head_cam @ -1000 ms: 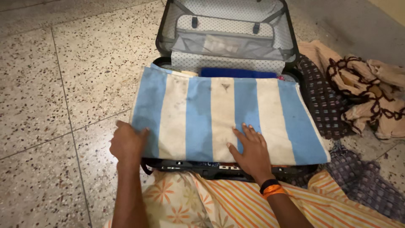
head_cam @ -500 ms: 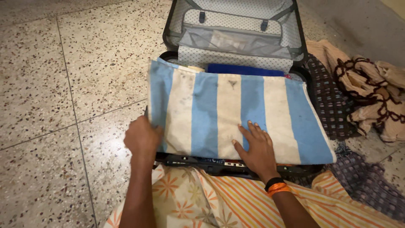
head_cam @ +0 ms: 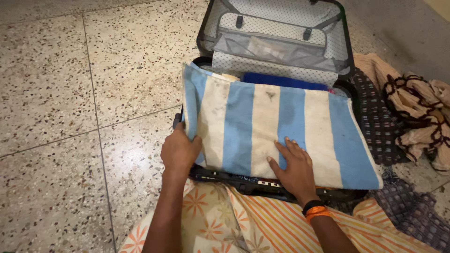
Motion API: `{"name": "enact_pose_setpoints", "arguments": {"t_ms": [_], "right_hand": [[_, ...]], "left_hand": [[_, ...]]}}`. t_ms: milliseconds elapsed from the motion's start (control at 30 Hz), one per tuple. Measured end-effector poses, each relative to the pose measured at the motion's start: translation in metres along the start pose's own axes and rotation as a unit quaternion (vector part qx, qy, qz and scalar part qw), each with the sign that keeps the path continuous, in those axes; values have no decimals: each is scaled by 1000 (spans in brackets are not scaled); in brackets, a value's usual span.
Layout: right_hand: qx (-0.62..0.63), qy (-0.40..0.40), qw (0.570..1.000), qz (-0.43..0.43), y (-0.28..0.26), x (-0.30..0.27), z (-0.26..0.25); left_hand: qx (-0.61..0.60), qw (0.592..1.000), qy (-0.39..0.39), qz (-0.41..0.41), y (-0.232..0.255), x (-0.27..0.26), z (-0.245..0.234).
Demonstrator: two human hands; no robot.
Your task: The person folds a blue and white striped towel, a green item, and orange clothes, then places them into an open suitcase.
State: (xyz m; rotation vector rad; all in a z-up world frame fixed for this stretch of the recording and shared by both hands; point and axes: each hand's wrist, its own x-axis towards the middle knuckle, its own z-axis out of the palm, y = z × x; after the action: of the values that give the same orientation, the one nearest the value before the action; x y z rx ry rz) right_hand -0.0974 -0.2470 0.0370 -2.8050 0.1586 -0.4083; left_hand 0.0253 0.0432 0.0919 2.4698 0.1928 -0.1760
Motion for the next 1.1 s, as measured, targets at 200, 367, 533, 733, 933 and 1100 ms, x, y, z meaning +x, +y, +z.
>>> {"name": "enact_pose_setpoints", "arguments": {"t_ms": [200,367,533,733,933,1100], "right_hand": [[-2,24,1000,-16,-3,-1,-1],[169,69,981,-63,-55,-5,10],[425,19,904,30,-144,21,57],[371,89,923,54,-173,27,69],[308,42,931,193,-183,32,64],[253,102,957,102,-186,26,63]], "left_hand": [[-42,996,48,66,9,-6,19],[-102,975,96,173,16,-23,43],[-147,979,53,128,18,-20,48],[-211,973,91,8,-8,19,57],[-700,682,-85,-194,-28,50,61],[-751,634,-122,-135,-33,68,82]]}}
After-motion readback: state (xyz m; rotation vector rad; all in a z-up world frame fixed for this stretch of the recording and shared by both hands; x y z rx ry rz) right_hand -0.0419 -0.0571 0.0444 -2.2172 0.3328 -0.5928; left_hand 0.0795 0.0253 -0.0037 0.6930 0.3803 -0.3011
